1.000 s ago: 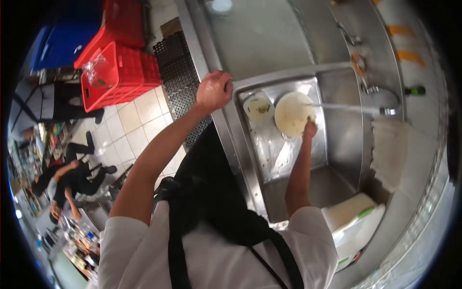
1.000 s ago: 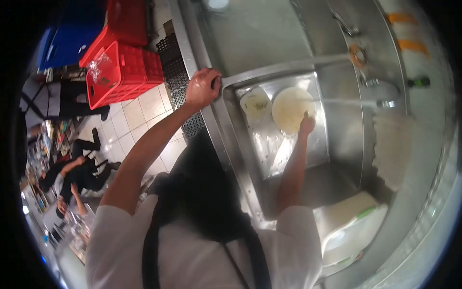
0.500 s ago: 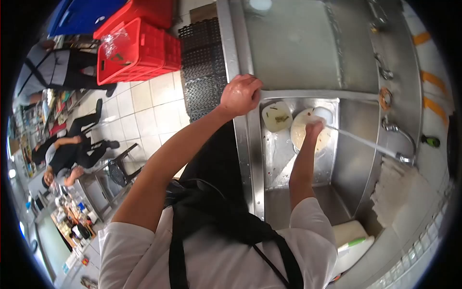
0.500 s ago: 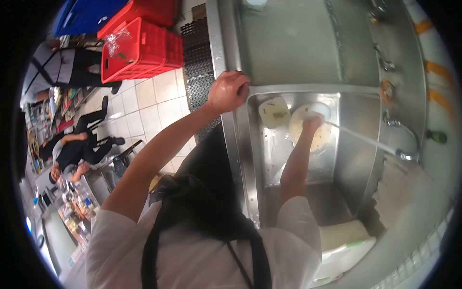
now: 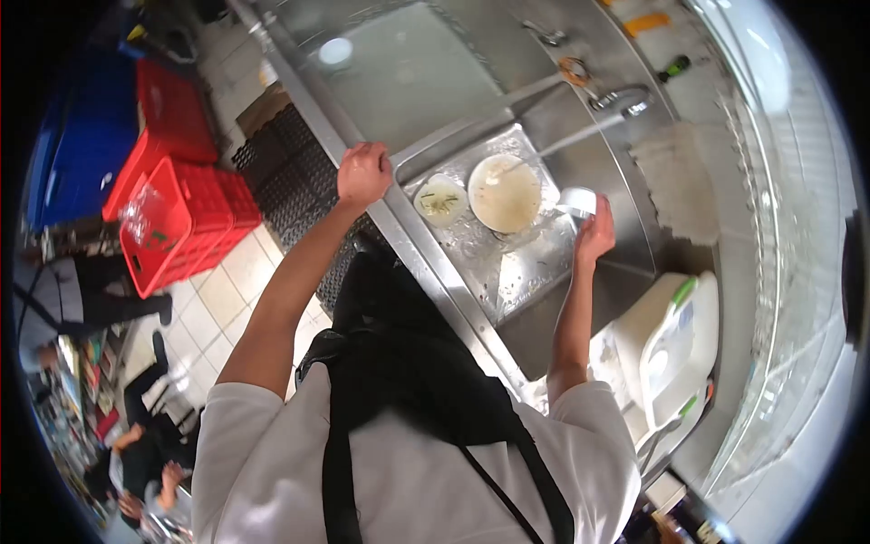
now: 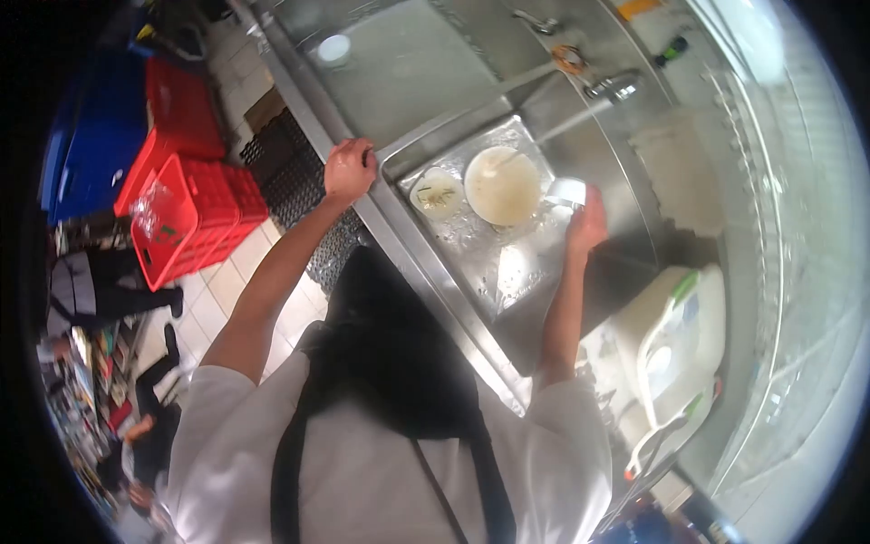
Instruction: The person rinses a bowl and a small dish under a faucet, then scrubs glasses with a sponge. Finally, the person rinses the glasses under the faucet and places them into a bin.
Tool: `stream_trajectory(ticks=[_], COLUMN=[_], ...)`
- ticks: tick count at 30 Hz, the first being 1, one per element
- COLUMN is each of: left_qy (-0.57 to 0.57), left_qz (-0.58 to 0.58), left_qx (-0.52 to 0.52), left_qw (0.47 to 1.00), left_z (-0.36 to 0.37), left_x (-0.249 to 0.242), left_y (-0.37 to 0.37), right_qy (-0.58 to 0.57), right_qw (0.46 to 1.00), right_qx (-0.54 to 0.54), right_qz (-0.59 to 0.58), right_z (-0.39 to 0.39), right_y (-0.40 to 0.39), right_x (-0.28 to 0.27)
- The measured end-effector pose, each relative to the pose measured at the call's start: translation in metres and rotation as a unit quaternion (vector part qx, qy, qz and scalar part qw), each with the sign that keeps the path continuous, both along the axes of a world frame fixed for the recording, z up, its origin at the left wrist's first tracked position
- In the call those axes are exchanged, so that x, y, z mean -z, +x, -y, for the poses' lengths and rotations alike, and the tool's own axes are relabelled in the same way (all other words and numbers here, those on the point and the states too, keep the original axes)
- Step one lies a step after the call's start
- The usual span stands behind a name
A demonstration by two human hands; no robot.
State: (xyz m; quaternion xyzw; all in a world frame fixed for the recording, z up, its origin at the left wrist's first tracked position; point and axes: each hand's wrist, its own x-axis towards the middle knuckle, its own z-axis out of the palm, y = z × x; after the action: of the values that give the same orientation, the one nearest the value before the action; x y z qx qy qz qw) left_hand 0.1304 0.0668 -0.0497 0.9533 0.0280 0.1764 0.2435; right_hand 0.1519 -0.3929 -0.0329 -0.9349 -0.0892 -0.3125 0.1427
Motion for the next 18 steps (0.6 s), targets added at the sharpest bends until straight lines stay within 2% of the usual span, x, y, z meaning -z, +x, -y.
stream_trajectory(ticks=[1, 2, 5, 6, 7, 8, 9, 10, 11, 13, 14, 16, 18], left_qy=[0.001, 0.005, 0.052, 0.085, 0.109, 0.136, 0.134, 0.147, 0.154, 0.173, 0.183, 0.189, 0.195], left_qz=[0.002, 0.007, -0.015, -0.072, -0.074, -0.131, -0.099, -0.092, -0.089, -0.102, -0.116, -0.117, -0.118], left_qx=[0.003, 0.003, 0.047, 0.074, 0.102, 0.099, 0.113, 0.119, 0.121, 0.119, 0.115, 0.117, 0.117], left_qw=[1.0, 1.0, 0.997, 0.991, 0.986, 0.977, 0.979, 0.978, 0.977, 0.972, 0.969, 0.968, 0.967], left_z=[0.0, 0.0, -0.003, -0.002, -0.004, 0.002, 0.001, 0.001, 0.0, 0.0, 0.003, 0.003, 0.005], left_x=[0.002, 0.003, 0.012, 0.004, 0.013, 0.0, 0.007, 0.007, 0.01, 0.008, 0.003, 0.0, 0.001], left_y=[0.0, 0.0, -0.005, -0.006, -0.004, -0.004, -0.004, -0.005, -0.003, -0.004, -0.006, -0.006, -0.003], right_qy=[-0.001, 0.182, 0.151, 0.1, 0.117, 0.15, 0.163, 0.089, 0.151, 0.127, 0.216, 0.181, 0.09], right_qw=[0.998, 0.979, 0.943, 0.918, 0.89, 0.861, 0.829, 0.818, 0.81, 0.819, 0.777, 0.76, 0.76], right_qx=[0.013, 0.03, 0.239, 0.329, 0.373, 0.419, 0.489, 0.524, 0.534, 0.552, 0.59, 0.622, 0.64], right_qz=[0.056, 0.089, 0.176, 0.197, 0.235, 0.246, 0.218, 0.22, 0.188, 0.092, 0.048, -0.054, -0.071], right_z=[0.013, 0.029, 0.063, 0.066, 0.088, 0.122, 0.157, 0.196, 0.232, 0.262, 0.258, 0.275, 0.264], right_y=[-0.019, -0.037, -0.108, -0.134, -0.153, -0.172, -0.191, -0.209, -0.222, -0.245, -0.249, -0.258, -0.251], right_x=[-0.014, -0.011, -0.083, -0.119, -0.132, -0.132, -0.129, -0.119, -0.108, -0.107, -0.114, -0.104, -0.108])
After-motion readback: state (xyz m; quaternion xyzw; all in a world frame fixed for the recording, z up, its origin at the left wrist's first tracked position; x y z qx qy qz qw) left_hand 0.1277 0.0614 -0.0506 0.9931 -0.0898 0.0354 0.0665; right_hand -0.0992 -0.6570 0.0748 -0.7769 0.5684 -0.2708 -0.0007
